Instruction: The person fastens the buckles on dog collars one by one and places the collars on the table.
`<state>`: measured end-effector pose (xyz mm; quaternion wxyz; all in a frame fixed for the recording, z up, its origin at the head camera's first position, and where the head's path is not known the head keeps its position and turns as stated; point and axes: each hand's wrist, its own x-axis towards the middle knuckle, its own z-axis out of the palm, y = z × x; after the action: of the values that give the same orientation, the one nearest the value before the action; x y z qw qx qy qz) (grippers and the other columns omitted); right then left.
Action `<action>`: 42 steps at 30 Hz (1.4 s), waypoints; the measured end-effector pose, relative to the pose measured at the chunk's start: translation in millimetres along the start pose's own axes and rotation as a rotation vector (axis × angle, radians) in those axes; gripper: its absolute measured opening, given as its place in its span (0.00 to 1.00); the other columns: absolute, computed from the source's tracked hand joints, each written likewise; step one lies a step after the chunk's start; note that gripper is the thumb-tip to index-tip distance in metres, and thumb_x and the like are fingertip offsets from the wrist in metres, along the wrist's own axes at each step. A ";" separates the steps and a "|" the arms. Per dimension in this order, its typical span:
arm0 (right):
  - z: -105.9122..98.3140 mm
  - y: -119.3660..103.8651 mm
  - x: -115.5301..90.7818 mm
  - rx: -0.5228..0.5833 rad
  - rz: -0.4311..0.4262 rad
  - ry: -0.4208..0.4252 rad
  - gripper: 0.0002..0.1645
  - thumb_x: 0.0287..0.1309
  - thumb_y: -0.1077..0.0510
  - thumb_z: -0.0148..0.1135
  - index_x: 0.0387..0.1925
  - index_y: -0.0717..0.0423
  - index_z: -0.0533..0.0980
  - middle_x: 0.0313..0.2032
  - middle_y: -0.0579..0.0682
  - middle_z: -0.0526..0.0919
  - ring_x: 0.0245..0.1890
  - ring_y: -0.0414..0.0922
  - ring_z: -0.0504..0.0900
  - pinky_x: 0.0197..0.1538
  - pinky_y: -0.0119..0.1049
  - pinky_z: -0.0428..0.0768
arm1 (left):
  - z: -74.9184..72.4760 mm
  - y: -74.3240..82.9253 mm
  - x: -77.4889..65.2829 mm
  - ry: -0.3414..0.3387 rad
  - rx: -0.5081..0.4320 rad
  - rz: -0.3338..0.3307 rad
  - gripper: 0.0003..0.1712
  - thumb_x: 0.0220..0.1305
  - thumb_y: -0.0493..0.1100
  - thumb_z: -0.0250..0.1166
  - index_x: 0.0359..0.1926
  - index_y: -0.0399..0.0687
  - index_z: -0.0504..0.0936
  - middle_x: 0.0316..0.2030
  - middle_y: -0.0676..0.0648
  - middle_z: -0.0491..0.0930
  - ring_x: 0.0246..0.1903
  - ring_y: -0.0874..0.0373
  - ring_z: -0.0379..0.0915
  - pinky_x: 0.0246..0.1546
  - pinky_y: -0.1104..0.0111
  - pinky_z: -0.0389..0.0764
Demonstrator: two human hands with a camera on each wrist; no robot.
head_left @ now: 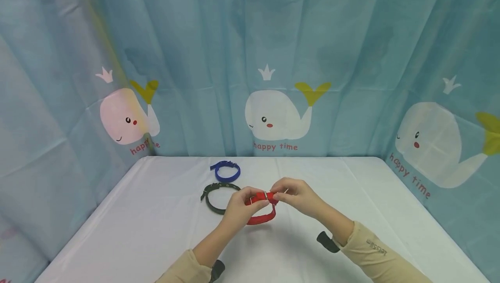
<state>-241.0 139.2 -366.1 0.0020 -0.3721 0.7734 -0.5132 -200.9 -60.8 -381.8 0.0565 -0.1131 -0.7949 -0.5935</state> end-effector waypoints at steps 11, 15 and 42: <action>0.8 3.1 -2.8 -0.053 0.030 0.141 0.06 0.60 0.67 0.63 0.40 0.61 0.80 0.39 0.55 0.82 0.36 0.41 0.78 0.40 0.33 0.80 | -1.6 4.8 -0.2 0.032 -0.009 0.008 0.14 0.59 0.43 0.70 0.41 0.38 0.81 0.37 0.46 0.83 0.38 0.54 0.77 0.41 0.62 0.77; 0.6 -0.8 -0.9 -0.077 -0.024 0.163 0.04 0.60 0.66 0.63 0.38 0.58 0.81 0.38 0.53 0.82 0.37 0.40 0.76 0.38 0.33 0.78 | -2.1 4.1 0.0 0.036 0.006 0.024 0.14 0.59 0.44 0.70 0.41 0.39 0.82 0.36 0.46 0.83 0.37 0.54 0.76 0.39 0.63 0.77; 8.4 -29.7 10.5 -0.177 -0.145 0.067 0.10 0.55 0.65 0.68 0.40 0.62 0.84 0.32 0.44 0.72 0.37 0.41 0.70 0.38 0.35 0.73 | 1.9 3.3 -2.6 -0.012 0.036 0.071 0.11 0.59 0.44 0.71 0.35 0.40 0.83 0.32 0.48 0.82 0.32 0.56 0.72 0.31 0.69 0.76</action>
<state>-228.3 120.6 -342.4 -0.0938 -0.4083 0.7865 -0.4538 -197.4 -58.4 -380.0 0.0747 -0.1439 -0.8013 -0.5759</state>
